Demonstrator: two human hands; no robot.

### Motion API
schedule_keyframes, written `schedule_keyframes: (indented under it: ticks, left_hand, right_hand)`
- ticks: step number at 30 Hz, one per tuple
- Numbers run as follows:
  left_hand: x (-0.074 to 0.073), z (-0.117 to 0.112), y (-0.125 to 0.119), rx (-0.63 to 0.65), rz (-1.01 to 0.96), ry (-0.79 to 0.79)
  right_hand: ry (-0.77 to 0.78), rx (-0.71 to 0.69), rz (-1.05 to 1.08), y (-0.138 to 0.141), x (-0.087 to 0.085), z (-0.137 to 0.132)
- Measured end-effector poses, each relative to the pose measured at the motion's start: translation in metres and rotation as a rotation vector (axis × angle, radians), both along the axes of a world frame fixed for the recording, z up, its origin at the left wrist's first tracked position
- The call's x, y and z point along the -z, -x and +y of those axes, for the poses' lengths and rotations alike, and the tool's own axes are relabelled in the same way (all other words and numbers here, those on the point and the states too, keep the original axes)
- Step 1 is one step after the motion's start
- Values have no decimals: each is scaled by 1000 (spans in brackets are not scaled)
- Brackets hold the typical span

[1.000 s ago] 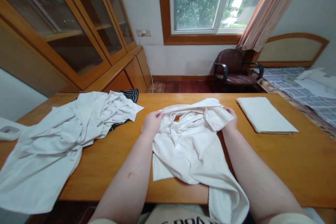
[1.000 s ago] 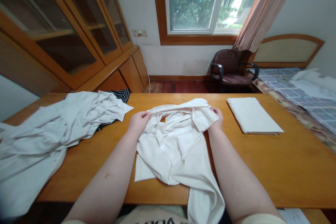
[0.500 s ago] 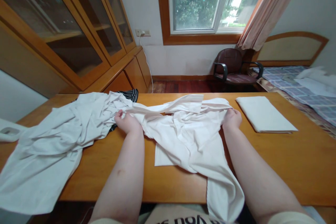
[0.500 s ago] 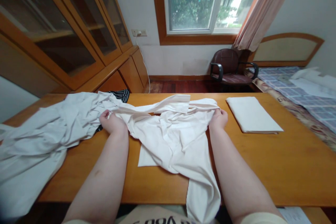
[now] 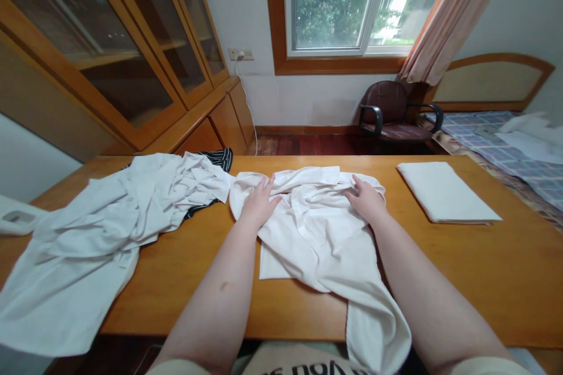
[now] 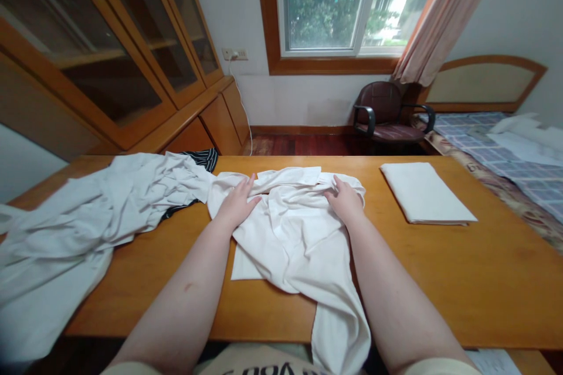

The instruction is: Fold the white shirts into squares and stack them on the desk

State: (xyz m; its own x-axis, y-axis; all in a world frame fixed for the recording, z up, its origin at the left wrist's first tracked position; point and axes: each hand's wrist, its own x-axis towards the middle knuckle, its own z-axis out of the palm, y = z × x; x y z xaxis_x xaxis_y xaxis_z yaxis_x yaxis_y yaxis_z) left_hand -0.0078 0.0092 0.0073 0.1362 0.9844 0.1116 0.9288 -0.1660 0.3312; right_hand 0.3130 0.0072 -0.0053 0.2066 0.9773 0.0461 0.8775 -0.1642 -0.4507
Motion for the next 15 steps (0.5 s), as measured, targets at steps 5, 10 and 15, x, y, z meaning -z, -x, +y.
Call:
schedule_keyframes:
  ticks: [5,10,15]
  left_hand:
    - [0,3,6,-29,9,70]
    - [3,8,9,-21,-88,78]
    - [8,17,22,-307,-565,-104]
  right_hand:
    - [141,37,-82,2,-10,-4]
    - [117,108,-17,-2,-10,-4]
    - [-237,227,340,-13,2,0]
